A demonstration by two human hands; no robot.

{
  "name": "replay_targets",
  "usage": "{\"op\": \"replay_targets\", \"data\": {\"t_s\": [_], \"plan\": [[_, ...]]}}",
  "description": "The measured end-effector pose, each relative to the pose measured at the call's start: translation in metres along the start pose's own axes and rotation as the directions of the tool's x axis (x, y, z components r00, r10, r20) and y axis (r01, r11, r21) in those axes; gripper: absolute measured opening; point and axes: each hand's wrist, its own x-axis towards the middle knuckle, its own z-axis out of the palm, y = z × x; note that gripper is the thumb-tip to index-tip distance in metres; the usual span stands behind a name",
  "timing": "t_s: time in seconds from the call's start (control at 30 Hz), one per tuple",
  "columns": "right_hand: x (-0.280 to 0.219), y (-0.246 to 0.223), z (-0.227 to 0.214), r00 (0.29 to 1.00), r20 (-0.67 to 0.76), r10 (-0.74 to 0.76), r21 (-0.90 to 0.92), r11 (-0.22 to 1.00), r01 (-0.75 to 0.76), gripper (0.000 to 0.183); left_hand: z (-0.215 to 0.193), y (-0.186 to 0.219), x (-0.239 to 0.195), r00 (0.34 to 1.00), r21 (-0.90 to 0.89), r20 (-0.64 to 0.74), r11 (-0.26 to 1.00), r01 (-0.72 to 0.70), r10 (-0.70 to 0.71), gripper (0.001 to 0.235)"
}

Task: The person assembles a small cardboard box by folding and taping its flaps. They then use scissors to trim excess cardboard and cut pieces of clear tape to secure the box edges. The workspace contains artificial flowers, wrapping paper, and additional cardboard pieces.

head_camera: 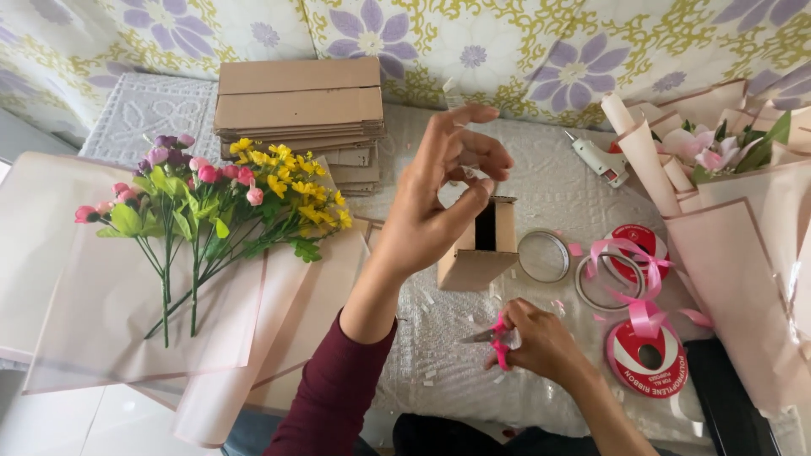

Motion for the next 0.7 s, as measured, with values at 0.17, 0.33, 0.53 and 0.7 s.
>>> {"op": "replay_targets", "data": {"t_s": [0.17, 0.33, 0.53, 0.7], "plan": [[0.013, 0.012, -0.010, 0.990, -0.002, -0.138, -0.387, 0.913, 0.127, 0.019, 0.004, 0.001, -0.001, 0.999, 0.031, 0.032, 1.000, -0.006, 0.005, 0.044], [0.019, -0.023, -0.030, 0.990, 0.137, 0.024, -0.434, 0.900, 0.038, 0.020, 0.008, 0.010, -0.006, 0.997, 0.042, 0.077, 0.999, 0.007, -0.011, 0.042], [0.022, -0.034, -0.029, 0.973, 0.198, -0.115, -0.438, 0.878, 0.193, 0.031, 0.010, 0.023, -0.025, 0.987, 0.069, 0.161, 0.997, -0.021, 0.010, 0.040], [0.026, -0.051, -0.050, 0.934, 0.358, -0.001, -0.259, 0.961, 0.100, 0.030, 0.012, 0.021, -0.046, 0.971, 0.078, 0.238, 0.997, -0.006, -0.013, 0.036]]}}
